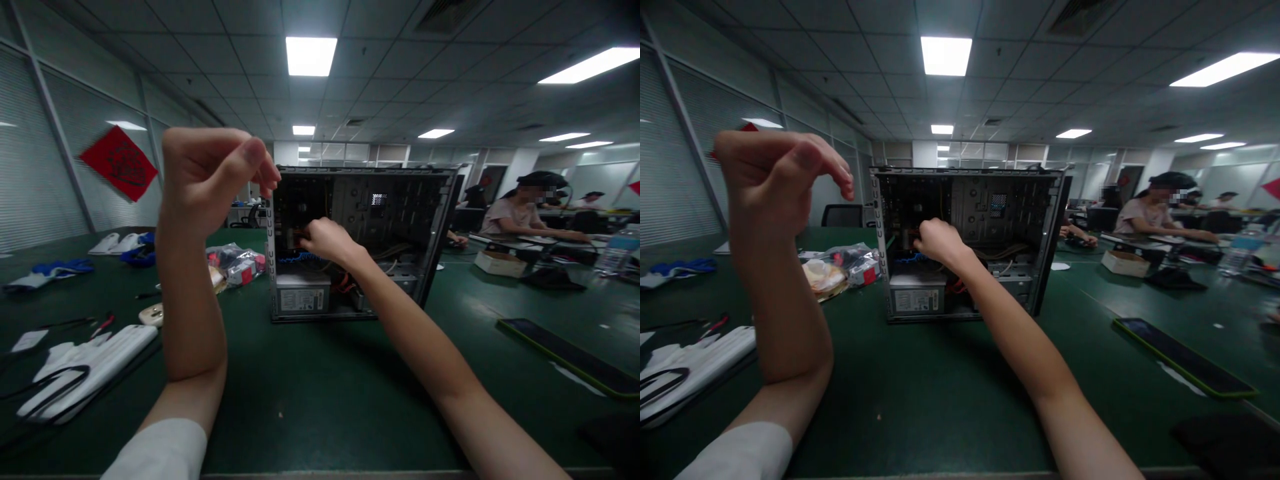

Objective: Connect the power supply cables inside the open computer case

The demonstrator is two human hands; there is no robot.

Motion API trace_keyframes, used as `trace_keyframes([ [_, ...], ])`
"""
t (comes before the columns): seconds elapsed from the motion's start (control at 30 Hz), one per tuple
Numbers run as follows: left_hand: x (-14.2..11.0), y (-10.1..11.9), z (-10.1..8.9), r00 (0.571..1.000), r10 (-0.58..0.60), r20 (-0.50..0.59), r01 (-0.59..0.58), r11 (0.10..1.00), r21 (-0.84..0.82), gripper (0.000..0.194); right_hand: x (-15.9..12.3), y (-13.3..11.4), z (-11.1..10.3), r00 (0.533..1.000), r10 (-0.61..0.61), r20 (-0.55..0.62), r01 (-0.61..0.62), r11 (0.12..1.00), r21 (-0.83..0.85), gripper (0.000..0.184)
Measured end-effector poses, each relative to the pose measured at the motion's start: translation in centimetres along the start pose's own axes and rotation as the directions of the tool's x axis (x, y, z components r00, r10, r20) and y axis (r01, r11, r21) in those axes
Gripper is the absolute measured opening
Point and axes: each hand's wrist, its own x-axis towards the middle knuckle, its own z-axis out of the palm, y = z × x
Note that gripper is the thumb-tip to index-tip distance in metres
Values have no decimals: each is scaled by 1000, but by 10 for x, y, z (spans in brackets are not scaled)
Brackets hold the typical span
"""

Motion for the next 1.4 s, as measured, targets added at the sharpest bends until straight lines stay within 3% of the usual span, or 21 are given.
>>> trace_keyframes([
  [0.23,5,-5,8,993,-78,86,74,996,43,36,7,3,5,998,57,-13,-57,998,0,38],
  [0.33,7,-5,4,964,-105,244,98,994,40,32,13,-3,12,996,90,-15,-90,996,1,40],
  [0.37,8,-6,1,926,-130,355,122,991,46,30,15,-5,15,995,97,-15,-97,995,3,40],
  [0.4,8,-7,-3,855,-163,491,152,986,63,27,17,-6,17,995,102,-13,-102,995,5,41],
  [0.47,9,-10,-10,626,-235,744,203,970,136,28,19,-9,20,994,111,-11,-111,994,5,41],
  [0.5,9,-13,-14,507,-268,820,214,960,181,32,19,-9,21,993,116,-12,-116,993,3,41],
  [0.53,9,-16,-17,424,-298,856,219,950,222,35,19,-10,21,993,119,-15,-119,993,0,41],
  [0.57,9,-19,-20,390,-325,861,222,941,255,37,19,-10,22,992,122,-19,-122,993,-4,42],
  [0.6,8,-22,-22,398,-349,848,227,933,277,38,18,-11,23,992,121,-26,-121,993,-9,42],
  [0.7,7,-31,-28,495,-399,772,261,916,306,37,17,-12,25,993,105,-46,-106,994,-22,42],
  [0.73,7,-34,-30,507,-413,757,271,909,315,37,17,-12,26,994,99,-52,-101,995,-27,41],
  [0.9,4,-51,-40,499,-492,713,307,870,385,37,16,-13,29,994,73,-76,-77,996,-47,41],
  [1.03,2,-64,-45,504,-479,719,325,876,356,38,17,-13,31,993,83,-87,-88,994,-64,39],
  [1.23,2,-76,-47,424,-541,727,351,838,418,51,19,-18,38,980,149,-134,-162,982,-94,39],
  [1.4,1,-77,-49,417,-568,710,355,821,448,55,19,-20,39,973,170,-156,-188,977,-105,37],
])
